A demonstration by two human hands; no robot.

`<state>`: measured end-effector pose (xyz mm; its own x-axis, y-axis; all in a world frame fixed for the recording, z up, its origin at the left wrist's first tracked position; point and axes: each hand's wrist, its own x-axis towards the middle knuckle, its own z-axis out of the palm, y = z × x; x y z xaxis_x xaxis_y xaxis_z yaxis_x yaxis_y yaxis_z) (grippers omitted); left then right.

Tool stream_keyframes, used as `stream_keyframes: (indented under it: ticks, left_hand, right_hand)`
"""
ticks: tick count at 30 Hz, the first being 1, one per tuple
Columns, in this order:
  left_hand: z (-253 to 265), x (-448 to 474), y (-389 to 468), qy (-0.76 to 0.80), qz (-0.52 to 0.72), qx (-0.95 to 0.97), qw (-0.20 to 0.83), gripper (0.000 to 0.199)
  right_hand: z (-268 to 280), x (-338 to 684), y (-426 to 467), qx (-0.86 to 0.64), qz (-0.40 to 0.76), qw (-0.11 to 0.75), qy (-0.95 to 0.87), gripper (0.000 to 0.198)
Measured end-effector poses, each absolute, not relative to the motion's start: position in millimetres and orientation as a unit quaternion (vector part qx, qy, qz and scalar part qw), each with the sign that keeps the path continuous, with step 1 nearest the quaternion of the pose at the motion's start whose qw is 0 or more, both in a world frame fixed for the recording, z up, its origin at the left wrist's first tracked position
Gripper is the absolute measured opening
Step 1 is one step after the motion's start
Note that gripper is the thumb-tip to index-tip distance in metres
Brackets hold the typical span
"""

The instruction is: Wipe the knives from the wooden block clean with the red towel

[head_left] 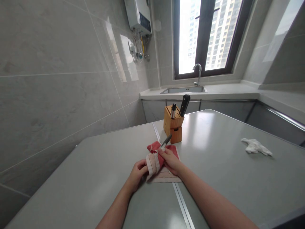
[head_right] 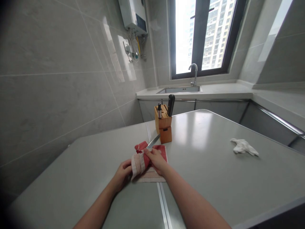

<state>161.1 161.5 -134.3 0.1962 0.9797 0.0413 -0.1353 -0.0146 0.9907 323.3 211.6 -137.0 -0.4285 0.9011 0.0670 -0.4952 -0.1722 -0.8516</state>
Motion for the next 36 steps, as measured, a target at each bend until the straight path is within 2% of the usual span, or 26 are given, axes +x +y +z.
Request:
stream_keyframes:
  ticks: [3, 7, 13, 19, 36]
  left_hand:
    - [-136, 159, 161, 0.393, 0.514, 0.463, 0.606, 0.011]
    - [-136, 158, 161, 0.395, 0.524, 0.436, 0.616, 0.017]
    - [-138, 160, 163, 0.394, 0.525, 0.425, 0.624, 0.04]
    - [-137, 161, 164, 0.405, 0.514, 0.43, 0.622, 0.028]
    - [-150, 154, 168, 0.388, 0.517, 0.47, 0.601, 0.038]
  right_hand:
    - [-138, 323, 213, -0.247, 0.725, 0.483, -0.423, 0.033]
    - [-138, 324, 213, -0.269, 0.718, 0.489, -0.416, 0.038]
    - [-134, 325, 212, -0.236, 0.729, 0.506, -0.395, 0.039]
    - [-140, 325, 214, -0.258, 0.708, 0.509, -0.417, 0.036]
    - [-138, 326, 211, -0.254, 0.693, 0.475, -0.479, 0.031]
